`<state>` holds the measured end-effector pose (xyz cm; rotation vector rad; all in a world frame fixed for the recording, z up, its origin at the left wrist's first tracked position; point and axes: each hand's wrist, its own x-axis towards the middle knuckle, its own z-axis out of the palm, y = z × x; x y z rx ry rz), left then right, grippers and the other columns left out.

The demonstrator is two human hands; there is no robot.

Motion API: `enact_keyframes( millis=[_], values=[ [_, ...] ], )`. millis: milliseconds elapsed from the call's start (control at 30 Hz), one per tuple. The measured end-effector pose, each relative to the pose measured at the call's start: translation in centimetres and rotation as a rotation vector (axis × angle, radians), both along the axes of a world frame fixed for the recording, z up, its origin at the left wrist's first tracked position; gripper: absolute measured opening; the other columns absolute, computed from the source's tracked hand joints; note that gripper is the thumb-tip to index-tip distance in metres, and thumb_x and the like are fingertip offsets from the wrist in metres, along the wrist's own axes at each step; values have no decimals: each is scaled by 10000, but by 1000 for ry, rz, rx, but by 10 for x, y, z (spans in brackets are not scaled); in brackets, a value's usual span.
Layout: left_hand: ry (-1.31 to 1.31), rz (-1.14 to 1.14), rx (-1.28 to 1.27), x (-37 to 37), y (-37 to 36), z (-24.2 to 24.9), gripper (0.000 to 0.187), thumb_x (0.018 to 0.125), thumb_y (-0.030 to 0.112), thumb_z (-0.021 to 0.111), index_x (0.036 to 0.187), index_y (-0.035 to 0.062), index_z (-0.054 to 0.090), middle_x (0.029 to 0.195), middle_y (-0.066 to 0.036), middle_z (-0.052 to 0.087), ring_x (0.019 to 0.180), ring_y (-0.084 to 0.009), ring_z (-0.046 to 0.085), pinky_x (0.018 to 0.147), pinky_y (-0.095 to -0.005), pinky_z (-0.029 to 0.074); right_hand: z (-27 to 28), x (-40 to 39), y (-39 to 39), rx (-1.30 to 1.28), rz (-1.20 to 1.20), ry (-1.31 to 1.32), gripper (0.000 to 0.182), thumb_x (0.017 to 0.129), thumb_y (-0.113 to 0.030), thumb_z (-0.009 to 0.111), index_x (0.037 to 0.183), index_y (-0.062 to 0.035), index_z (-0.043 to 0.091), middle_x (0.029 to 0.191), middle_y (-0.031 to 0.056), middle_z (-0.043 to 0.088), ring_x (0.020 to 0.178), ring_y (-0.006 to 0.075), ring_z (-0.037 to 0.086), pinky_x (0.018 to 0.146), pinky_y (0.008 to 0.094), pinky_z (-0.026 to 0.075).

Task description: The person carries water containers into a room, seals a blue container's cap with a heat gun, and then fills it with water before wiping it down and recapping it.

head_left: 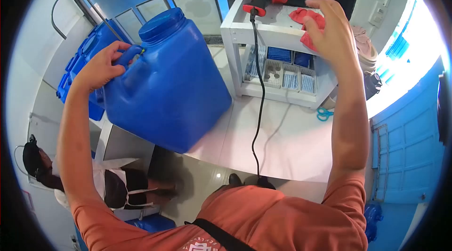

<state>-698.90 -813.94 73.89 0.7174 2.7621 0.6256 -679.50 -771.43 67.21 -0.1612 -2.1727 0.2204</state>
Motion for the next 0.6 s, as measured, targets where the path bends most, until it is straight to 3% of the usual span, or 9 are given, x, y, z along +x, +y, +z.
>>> enact_keyframes(
  millis=[167, 267, 333, 400, 433, 500, 533, 567, 600],
  values=[
    [239, -91, 2, -25, -28, -30, 536, 769, -42, 571, 1296, 55, 590, 1202, -129, 641, 1214, -247, 568, 1045, -339, 424, -49, 36, -52, -130, 438, 28, 264, 853, -139, 689, 1104, -66, 654, 1181, 145, 611, 1096, 340, 594, 953, 414, 478],
    [715, -26, -118, -11, -35, -47, 393, 843, -9, 616, 1220, 86, 674, 1231, -141, 633, 1205, -271, 571, 1060, -356, 419, -88, 52, -90, -347, 713, -162, 292, 861, -161, 702, 1127, -62, 632, 1162, 158, 603, 1107, 356, 583, 953, 421, 484],
    [718, 121, -119, -5, -43, -57, 342, 881, 24, 603, 1207, 87, 684, 1221, -140, 638, 1192, -267, 578, 1042, -351, 431, -115, 52, -121, -504, 821, -301, 370, 866, -164, 720, 1206, -67, 613, 1251, 151, 575, 1101, 323, 606, 954, 402, 488],
    [729, 265, -111, -3, -50, -66, 295, 918, 56, 591, 1193, 89, 694, 1212, -140, 643, 1179, -263, 585, 1025, -347, 444, -143, 43, -154, -626, 885, -367, 517, 895, -234, 720, 1336, -64, 511, 1351, 186, 490, 1096, 345, 604, 947, 397, 491],
    [501, 348, 226, -2, -51, -71, 312, 949, 147, 579, 1249, 91, 644, 1233, -136, 637, 1172, -265, 590, 1012, -345, 453, -150, 37, -168, -618, 887, -357, 517, 895, -234, 720, 1336, -64, 511, 1351, 186, 490, 1096, 345, 604, 947, 397, 491],
    [3, 479, 883, 3, -51, -75, 421, 1010, 328, 555, 1360, 95, 543, 1275, -128, 627, 1157, -269, 599, 987, -342, 470, -157, 24, -192, -699, 838, -442, 725, 908, -344, 701, 1473, -73, 336, 1450, 268, 354, 1249, 456, 494, 1012, 457, 470],
    [-206, 628, 928, 1, -46, -68, 558, 986, 447, 573, 1401, 80, 511, 1260, -96, 635, 1207, -225, 578, 1035, -351, 441, -157, 15, -199, -748, 871, -455, 838, 925, -448, 662, 1537, -78, 227, 1504, 308, 266, 1340, 482, 405, 1085, 477, 409],
    [-196, 631, 938, -4, -42, -65, 558, 986, 447, 573, 1401, 80, 511, 1260, -96, 635, 1207, -225, 578, 1035, -351, 441, -154, 9, -207, -737, 880, -453, 838, 925, -448, 662, 1537, -78, 227, 1504, 308, 266, 1340, 482, 405, 1085, 477, 409],
    [-404, 562, 1083, -9, -39, -65, 528, 981, 445, 580, 1353, 73, 540, 1233, -103, 644, 1177, -230, 594, 1026, -359, 452, -151, 4, -216, -704, 840, -427, 845, 932, -475, 641, 1541, -67, 221, 1511, 310, 261, 1372, 469, 371, 1110, 482, 373]
  ],
)
